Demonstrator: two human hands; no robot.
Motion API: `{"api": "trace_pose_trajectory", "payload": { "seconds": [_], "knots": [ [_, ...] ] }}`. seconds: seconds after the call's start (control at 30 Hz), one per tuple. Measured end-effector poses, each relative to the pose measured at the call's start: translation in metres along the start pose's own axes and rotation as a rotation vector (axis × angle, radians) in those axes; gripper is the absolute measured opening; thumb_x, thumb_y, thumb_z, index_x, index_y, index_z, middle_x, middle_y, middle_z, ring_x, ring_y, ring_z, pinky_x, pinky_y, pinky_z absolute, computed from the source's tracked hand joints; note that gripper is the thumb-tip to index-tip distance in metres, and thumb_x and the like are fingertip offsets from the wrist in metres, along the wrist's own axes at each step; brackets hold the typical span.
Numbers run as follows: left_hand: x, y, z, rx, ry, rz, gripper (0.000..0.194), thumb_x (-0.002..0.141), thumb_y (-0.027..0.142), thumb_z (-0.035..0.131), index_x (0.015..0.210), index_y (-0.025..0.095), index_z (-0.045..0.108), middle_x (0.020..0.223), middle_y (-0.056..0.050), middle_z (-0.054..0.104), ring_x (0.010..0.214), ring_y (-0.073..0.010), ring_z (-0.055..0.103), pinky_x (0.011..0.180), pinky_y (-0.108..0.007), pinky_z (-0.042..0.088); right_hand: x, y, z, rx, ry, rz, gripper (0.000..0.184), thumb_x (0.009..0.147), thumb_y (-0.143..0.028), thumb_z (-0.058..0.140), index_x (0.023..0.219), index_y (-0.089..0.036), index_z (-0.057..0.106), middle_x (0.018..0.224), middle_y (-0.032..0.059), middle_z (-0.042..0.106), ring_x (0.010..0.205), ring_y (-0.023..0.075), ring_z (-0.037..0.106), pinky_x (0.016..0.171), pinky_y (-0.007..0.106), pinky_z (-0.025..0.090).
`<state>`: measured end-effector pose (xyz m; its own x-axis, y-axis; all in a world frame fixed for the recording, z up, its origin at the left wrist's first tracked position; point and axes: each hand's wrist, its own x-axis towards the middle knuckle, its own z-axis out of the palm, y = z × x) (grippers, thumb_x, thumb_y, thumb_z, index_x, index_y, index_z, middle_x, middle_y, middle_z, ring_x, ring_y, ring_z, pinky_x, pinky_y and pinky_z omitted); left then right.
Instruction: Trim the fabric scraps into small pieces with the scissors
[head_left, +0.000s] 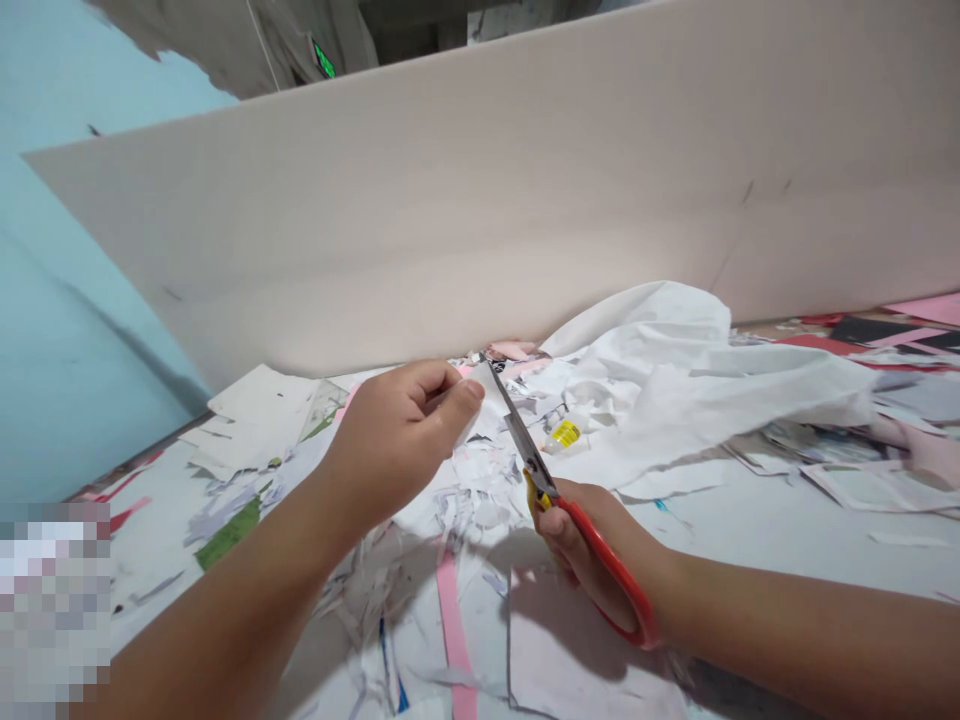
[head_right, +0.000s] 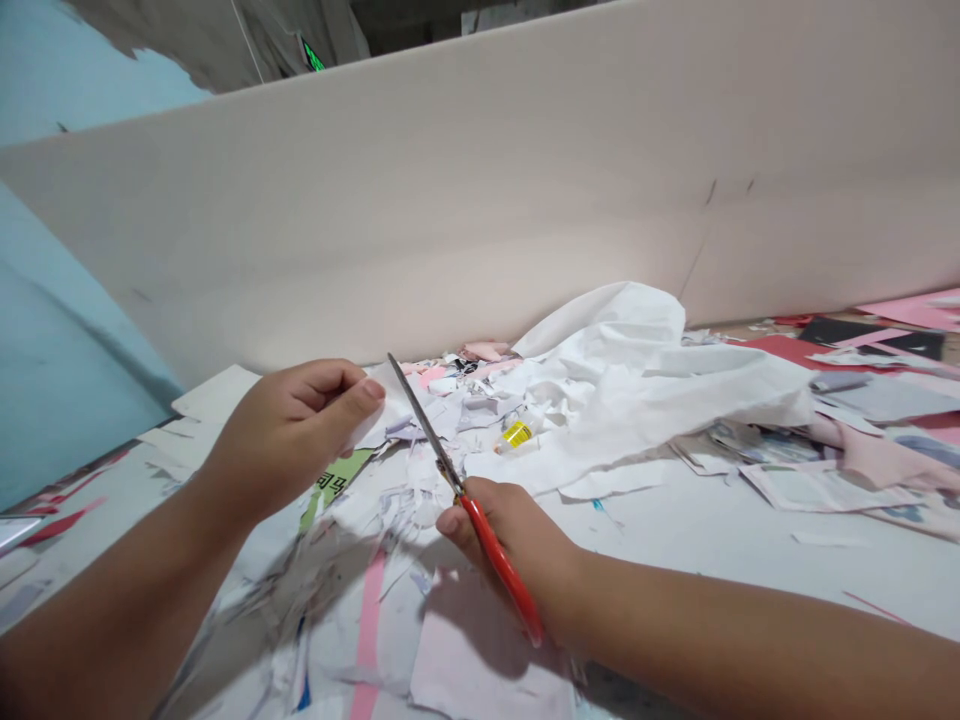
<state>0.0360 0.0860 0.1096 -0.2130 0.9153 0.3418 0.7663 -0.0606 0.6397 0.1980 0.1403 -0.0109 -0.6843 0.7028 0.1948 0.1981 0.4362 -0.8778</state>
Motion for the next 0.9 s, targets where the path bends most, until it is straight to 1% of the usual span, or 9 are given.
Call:
{"api": "trace_pose_trajectory", "payload": {
  "seconds": [0.13,0.27,0.4,0.53,0.63,0.73,0.8,0.83,0.9],
  "knots": [
    [0.005,-0.012,0.000,-0.082,-0.103,0.031,0.030,0.077,0.040,0.050,0.056,0.019,0.046,0.047,0.006,0.042,0.044,-0.0078,0.037,0.042,-0.020,0.029,0.005,0.003,0.000,0.200,0.020,0.010,0.052,0.078,-0.067,0.035,0.067,-0.017,0.045,0.058,0.0020,0.052,0.055,0.0143,0.052,0.053,0.027,0.044],
    [0.008,-0.024,0.012,-0.163,-0.471,0.028,0.029,0.077,0.044,0.048,0.061,0.020,0.048,0.052,0.005,0.042,0.046,-0.0086,0.038,0.042,-0.020,0.030,0.012,-0.003,-0.006,0.443,0.075,0.001,0.044,0.079,-0.059,0.044,0.069,-0.017,0.049,0.063,0.0019,0.056,0.065,0.0161,0.059,0.065,0.030,0.047],
    [0.006,-0.028,0.026,-0.116,-0.700,0.089,0.030,0.078,0.044,0.046,0.061,0.019,0.047,0.055,0.005,0.038,0.049,-0.0087,0.033,0.044,-0.021,0.025,0.016,-0.009,-0.016,0.311,0.022,-0.001,0.030,0.079,-0.042,0.053,0.063,-0.017,0.050,0.055,-0.0025,0.053,0.055,0.0126,0.057,0.054,0.024,0.043],
    [0.013,-0.033,0.028,-0.158,-0.722,0.057,0.025,0.073,0.044,0.054,0.066,0.020,0.049,0.060,0.005,0.044,0.053,-0.0094,0.039,0.047,-0.020,0.028,0.013,-0.014,-0.019,0.318,-0.056,0.074,0.028,0.082,-0.033,0.046,0.060,-0.017,0.051,0.056,-0.0011,0.059,0.060,0.0156,0.064,0.057,0.025,0.047],
    [0.023,-0.043,0.025,-0.284,-0.719,-0.006,0.020,0.068,0.037,0.061,0.076,0.021,0.052,0.069,0.004,0.050,0.059,-0.0101,0.045,0.053,-0.021,0.034,0.012,-0.012,-0.015,0.355,-0.003,0.103,0.027,0.082,-0.030,0.046,0.059,-0.017,0.052,0.055,-0.0007,0.060,0.062,0.0166,0.065,0.062,0.027,0.049],
    [0.030,-0.054,0.025,-0.255,-0.519,-0.018,0.024,0.069,0.038,0.060,0.086,0.022,0.052,0.073,0.003,0.050,0.063,-0.0120,0.047,0.056,-0.023,0.036,0.017,-0.006,-0.012,0.481,0.107,0.110,0.027,0.081,-0.033,0.048,0.059,-0.017,0.051,0.055,-0.0003,0.060,0.060,0.0165,0.064,0.066,0.031,0.051],
    [0.030,-0.056,0.027,-0.168,-0.369,-0.016,0.024,0.072,0.044,0.055,0.081,0.022,0.051,0.069,0.003,0.047,0.061,-0.0128,0.046,0.053,-0.024,0.033,0.022,-0.001,-0.011,0.567,0.208,0.136,0.025,0.079,-0.035,0.051,0.061,-0.018,0.051,0.054,-0.0007,0.059,0.060,0.0174,0.063,0.066,0.033,0.051],
    [0.029,-0.056,0.029,-0.129,-0.355,-0.019,0.026,0.072,0.047,0.052,0.076,0.021,0.051,0.066,0.004,0.045,0.059,-0.0130,0.045,0.052,-0.024,0.032,0.024,0.000,-0.012,0.605,0.257,0.158,0.024,0.078,-0.035,0.052,0.062,-0.018,0.051,0.054,-0.0007,0.059,0.061,0.0180,0.063,0.066,0.033,0.051],
    [0.023,-0.052,0.032,-0.087,-0.492,-0.038,0.033,0.073,0.054,0.047,0.067,0.021,0.049,0.061,0.003,0.045,0.055,-0.0133,0.044,0.050,-0.025,0.032,0.028,0.001,-0.014,0.659,0.325,0.208,0.023,0.077,-0.036,0.053,0.062,-0.018,0.050,0.054,-0.0003,0.059,0.063,0.0185,0.063,0.065,0.033,0.052]
  ]
}}
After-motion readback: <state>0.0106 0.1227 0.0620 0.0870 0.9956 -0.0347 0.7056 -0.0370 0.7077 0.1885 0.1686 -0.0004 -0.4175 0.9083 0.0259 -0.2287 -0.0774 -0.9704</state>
